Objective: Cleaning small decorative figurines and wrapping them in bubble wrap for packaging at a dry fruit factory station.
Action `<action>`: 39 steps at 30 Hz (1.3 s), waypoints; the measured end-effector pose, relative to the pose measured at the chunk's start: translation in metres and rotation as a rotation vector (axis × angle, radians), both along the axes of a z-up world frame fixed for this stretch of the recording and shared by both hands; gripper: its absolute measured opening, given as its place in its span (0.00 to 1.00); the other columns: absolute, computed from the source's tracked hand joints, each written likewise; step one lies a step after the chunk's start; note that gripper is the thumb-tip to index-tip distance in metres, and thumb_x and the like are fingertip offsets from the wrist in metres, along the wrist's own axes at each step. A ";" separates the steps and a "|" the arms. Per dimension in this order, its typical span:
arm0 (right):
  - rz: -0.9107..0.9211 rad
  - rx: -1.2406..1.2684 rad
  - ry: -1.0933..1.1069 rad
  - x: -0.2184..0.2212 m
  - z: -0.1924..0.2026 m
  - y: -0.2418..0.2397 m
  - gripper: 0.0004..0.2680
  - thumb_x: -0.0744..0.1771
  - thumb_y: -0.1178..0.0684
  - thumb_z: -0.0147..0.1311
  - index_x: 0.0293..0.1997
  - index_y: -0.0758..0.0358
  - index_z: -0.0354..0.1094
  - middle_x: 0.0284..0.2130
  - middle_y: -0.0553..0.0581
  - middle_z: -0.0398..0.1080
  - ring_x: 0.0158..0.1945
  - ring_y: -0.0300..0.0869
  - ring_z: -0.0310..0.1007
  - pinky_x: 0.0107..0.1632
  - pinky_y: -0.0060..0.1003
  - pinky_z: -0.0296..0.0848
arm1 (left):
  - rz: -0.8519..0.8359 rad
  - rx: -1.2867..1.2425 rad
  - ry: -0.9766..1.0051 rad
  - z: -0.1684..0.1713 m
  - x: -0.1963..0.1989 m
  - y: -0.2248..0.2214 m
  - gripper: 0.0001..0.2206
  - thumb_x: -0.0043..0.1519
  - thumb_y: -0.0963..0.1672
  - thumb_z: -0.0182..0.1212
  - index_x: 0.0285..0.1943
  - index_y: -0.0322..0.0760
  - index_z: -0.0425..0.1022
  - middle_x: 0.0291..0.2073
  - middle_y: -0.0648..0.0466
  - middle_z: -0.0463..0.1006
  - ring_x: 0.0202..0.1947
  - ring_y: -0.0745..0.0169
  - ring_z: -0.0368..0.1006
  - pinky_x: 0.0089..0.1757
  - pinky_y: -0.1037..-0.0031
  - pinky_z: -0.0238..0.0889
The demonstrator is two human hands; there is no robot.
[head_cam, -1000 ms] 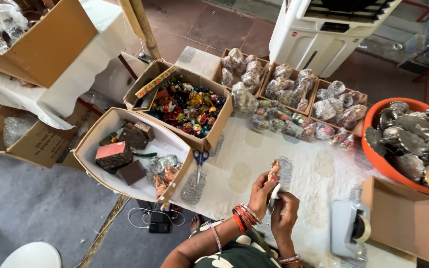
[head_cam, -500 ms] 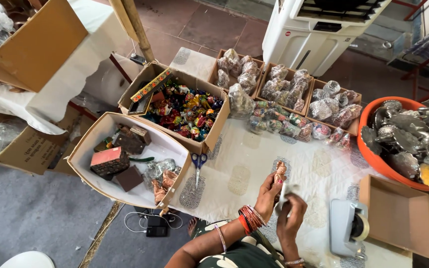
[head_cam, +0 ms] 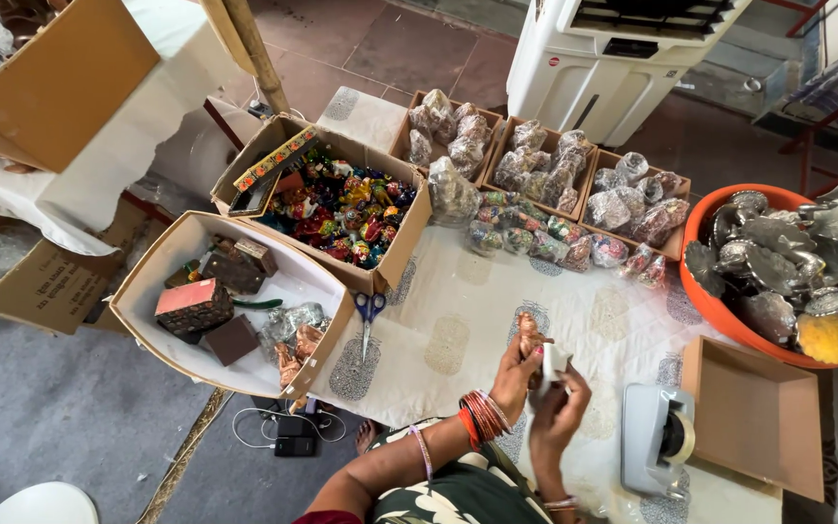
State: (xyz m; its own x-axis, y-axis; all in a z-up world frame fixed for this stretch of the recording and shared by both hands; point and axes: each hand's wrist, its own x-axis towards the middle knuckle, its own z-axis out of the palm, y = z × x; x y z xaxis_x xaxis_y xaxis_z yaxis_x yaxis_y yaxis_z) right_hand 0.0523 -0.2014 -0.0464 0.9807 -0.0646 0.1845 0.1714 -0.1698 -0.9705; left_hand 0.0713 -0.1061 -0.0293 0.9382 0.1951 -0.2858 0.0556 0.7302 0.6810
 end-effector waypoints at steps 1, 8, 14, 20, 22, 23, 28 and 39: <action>0.001 -0.001 -0.002 -0.004 0.010 0.003 0.07 0.72 0.59 0.40 0.55 0.65 0.60 0.54 0.61 0.65 0.52 0.47 0.71 0.55 0.40 0.74 | 0.001 -0.001 -0.002 -0.004 0.004 0.000 0.14 0.70 0.41 0.50 0.64 0.37 0.67 0.48 0.51 0.76 0.46 0.64 0.72 0.50 0.71 0.66; 0.064 -0.463 -0.620 0.011 0.002 0.007 0.06 0.72 0.57 0.43 0.51 0.67 0.62 0.55 0.66 0.65 0.62 0.54 0.66 0.64 0.46 0.67 | 0.056 -0.081 0.032 0.002 0.011 0.018 0.16 0.66 0.40 0.54 0.63 0.42 0.63 0.46 0.52 0.76 0.44 0.64 0.72 0.47 0.71 0.70; 0.002 -0.150 -0.113 0.026 -0.004 -0.002 0.08 0.72 0.57 0.43 0.54 0.67 0.64 0.55 0.66 0.70 0.57 0.51 0.72 0.59 0.45 0.72 | 0.119 -0.158 -0.036 -0.013 0.013 0.011 0.21 0.64 0.38 0.55 0.66 0.45 0.59 0.45 0.54 0.73 0.44 0.63 0.69 0.46 0.69 0.66; 0.029 -0.228 -0.377 -0.004 0.022 0.019 0.06 0.70 0.64 0.46 0.51 0.68 0.65 0.58 0.67 0.67 0.62 0.52 0.68 0.59 0.42 0.71 | 0.040 -0.578 0.066 0.008 0.009 0.021 0.16 0.64 0.52 0.48 0.57 0.43 0.65 0.42 0.53 0.77 0.43 0.61 0.75 0.46 0.69 0.71; 0.011 -0.281 -0.410 -0.001 0.025 0.018 0.06 0.69 0.66 0.46 0.50 0.68 0.66 0.56 0.66 0.68 0.62 0.52 0.68 0.60 0.42 0.70 | -0.036 -0.493 0.113 -0.001 0.003 0.017 0.12 0.65 0.46 0.50 0.57 0.46 0.68 0.43 0.55 0.79 0.43 0.63 0.75 0.46 0.69 0.70; 0.003 -0.198 -0.371 0.002 0.028 0.018 0.07 0.70 0.66 0.45 0.52 0.69 0.65 0.57 0.66 0.66 0.62 0.51 0.67 0.62 0.42 0.68 | -0.044 -0.491 0.060 -0.011 0.000 0.013 0.09 0.68 0.46 0.53 0.54 0.45 0.66 0.41 0.55 0.76 0.42 0.62 0.73 0.47 0.66 0.71; 0.013 0.045 -0.209 -0.008 0.021 0.016 0.09 0.69 0.66 0.42 0.55 0.70 0.62 0.56 0.65 0.65 0.58 0.47 0.68 0.60 0.38 0.69 | -0.046 -0.421 -0.088 -0.025 -0.003 0.020 0.09 0.72 0.45 0.57 0.56 0.38 0.70 0.43 0.52 0.74 0.43 0.61 0.71 0.46 0.65 0.70; 0.022 -0.443 -0.501 -0.020 0.032 0.015 0.08 0.69 0.64 0.47 0.53 0.64 0.63 0.54 0.64 0.68 0.59 0.54 0.67 0.60 0.46 0.67 | -0.042 -0.584 0.041 -0.010 -0.029 0.023 0.12 0.67 0.47 0.57 0.55 0.39 0.72 0.50 0.51 0.79 0.51 0.57 0.75 0.53 0.65 0.69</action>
State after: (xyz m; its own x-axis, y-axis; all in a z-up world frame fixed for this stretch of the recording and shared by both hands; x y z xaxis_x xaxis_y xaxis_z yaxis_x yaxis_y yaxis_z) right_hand 0.0323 -0.1868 -0.0146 0.7696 0.1416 0.6227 0.5915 -0.5255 -0.6115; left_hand 0.0419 -0.0833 -0.0391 0.9279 -0.0427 -0.3705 0.1104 0.9803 0.1636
